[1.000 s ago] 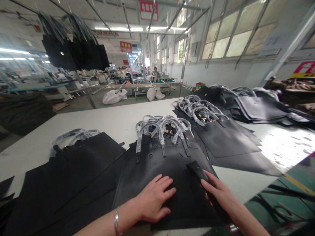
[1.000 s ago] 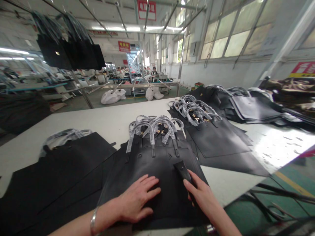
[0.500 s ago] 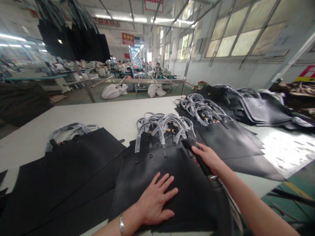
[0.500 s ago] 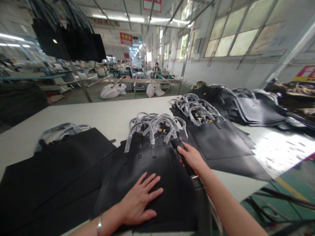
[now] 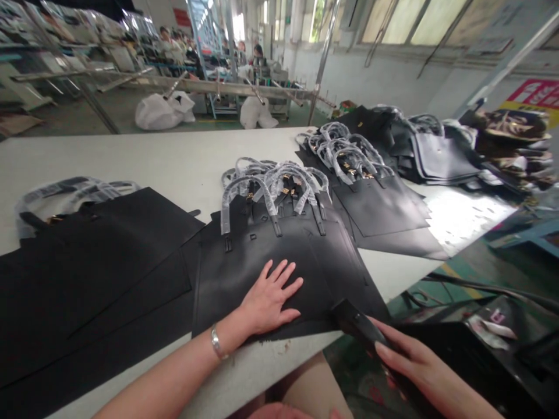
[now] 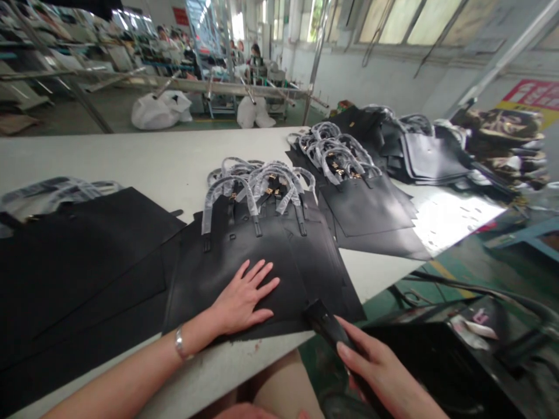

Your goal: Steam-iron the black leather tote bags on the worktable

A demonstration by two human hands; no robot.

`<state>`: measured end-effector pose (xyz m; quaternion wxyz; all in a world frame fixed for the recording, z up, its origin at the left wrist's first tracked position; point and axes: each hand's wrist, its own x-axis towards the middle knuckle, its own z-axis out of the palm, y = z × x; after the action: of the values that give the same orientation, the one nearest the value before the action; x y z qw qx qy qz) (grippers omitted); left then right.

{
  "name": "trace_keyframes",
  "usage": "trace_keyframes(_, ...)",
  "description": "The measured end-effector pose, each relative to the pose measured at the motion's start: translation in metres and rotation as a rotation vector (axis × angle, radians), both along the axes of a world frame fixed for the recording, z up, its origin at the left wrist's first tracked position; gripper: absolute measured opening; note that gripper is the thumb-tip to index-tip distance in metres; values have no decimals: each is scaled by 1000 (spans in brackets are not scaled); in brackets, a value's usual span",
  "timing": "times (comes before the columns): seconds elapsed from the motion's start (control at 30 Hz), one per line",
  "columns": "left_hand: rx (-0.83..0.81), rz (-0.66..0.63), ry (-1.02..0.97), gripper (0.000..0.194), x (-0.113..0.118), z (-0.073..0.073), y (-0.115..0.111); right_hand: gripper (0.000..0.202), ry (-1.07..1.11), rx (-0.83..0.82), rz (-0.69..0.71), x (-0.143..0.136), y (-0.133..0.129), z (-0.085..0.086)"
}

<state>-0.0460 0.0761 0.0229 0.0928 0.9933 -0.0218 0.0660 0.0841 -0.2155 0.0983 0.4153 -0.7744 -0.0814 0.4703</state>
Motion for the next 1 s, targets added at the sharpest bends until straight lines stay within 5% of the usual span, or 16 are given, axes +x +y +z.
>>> trace_keyframes(0.27,16,-15,12,66,0,0,0,81,10,35,38,12,36,5)
trace_keyframes(0.4,9,-22,13,67,0,1,2,85,-124,126,-67,24,47,4)
trace_keyframes(0.57,-24,-20,22,68,-1,1,-2,90,-252,157,-160,34,43,24)
trace_keyframes(0.8,-166,-138,58,68,-7,4,-53,90,-255,112,33,38,69,23)
trace_keyframes(1.0,-255,-70,40,63,-13,3,-80,76,-171,117,155,50,103,17)
